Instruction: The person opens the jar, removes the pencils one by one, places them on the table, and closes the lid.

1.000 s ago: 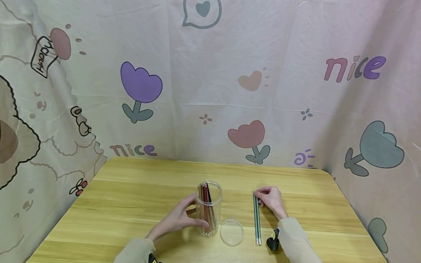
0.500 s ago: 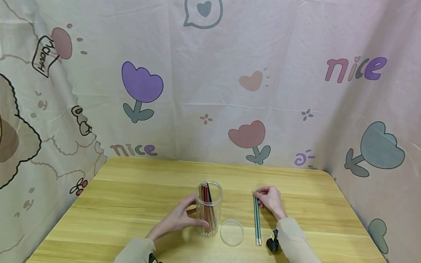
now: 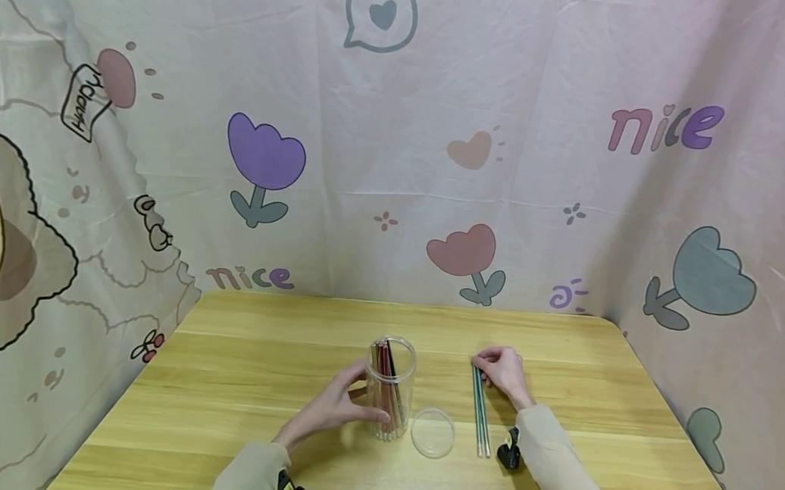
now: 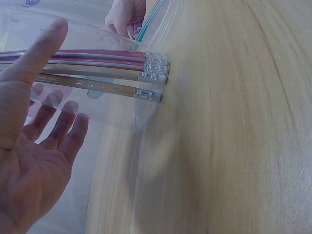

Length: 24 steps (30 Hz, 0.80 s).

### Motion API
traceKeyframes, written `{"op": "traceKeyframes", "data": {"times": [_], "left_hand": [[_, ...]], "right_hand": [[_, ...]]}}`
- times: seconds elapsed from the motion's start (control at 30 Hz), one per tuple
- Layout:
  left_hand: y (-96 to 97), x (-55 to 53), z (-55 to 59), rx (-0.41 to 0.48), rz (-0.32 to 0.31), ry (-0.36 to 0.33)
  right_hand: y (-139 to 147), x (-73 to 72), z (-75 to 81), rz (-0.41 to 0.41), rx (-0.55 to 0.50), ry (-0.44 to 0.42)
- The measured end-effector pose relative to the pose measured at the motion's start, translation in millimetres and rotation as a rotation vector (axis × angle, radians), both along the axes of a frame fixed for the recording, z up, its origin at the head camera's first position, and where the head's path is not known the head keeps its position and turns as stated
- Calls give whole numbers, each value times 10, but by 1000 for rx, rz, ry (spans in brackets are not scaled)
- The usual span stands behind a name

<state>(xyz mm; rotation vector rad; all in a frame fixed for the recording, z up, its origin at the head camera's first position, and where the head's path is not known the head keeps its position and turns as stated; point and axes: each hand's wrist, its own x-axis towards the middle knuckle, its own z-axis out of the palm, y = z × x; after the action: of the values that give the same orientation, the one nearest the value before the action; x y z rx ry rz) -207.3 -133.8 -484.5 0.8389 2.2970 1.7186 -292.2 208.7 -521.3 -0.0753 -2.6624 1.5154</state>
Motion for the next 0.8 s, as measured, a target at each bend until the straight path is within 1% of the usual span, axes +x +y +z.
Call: {"op": "traceKeyframes", "data": {"times": [0.23,0.4,0.6,0.67,0.8], "left_hand": [[-1,-1,4,2,-2,-17],[-4,1,9,2,-3,-15],[-9,-2,-2,-8,-4,4],[-7,-4,-6,-9,-1,3],[-3,-7,-9,-12,6,-3]], "right_hand": [[9,-6,-4,0,-9,1],[20,-4,1,8,-19,-10],[33,29,25,33,-70,-5],[40,38,36,41,-86,0],[48,57,73,41,-125,-18]]}}
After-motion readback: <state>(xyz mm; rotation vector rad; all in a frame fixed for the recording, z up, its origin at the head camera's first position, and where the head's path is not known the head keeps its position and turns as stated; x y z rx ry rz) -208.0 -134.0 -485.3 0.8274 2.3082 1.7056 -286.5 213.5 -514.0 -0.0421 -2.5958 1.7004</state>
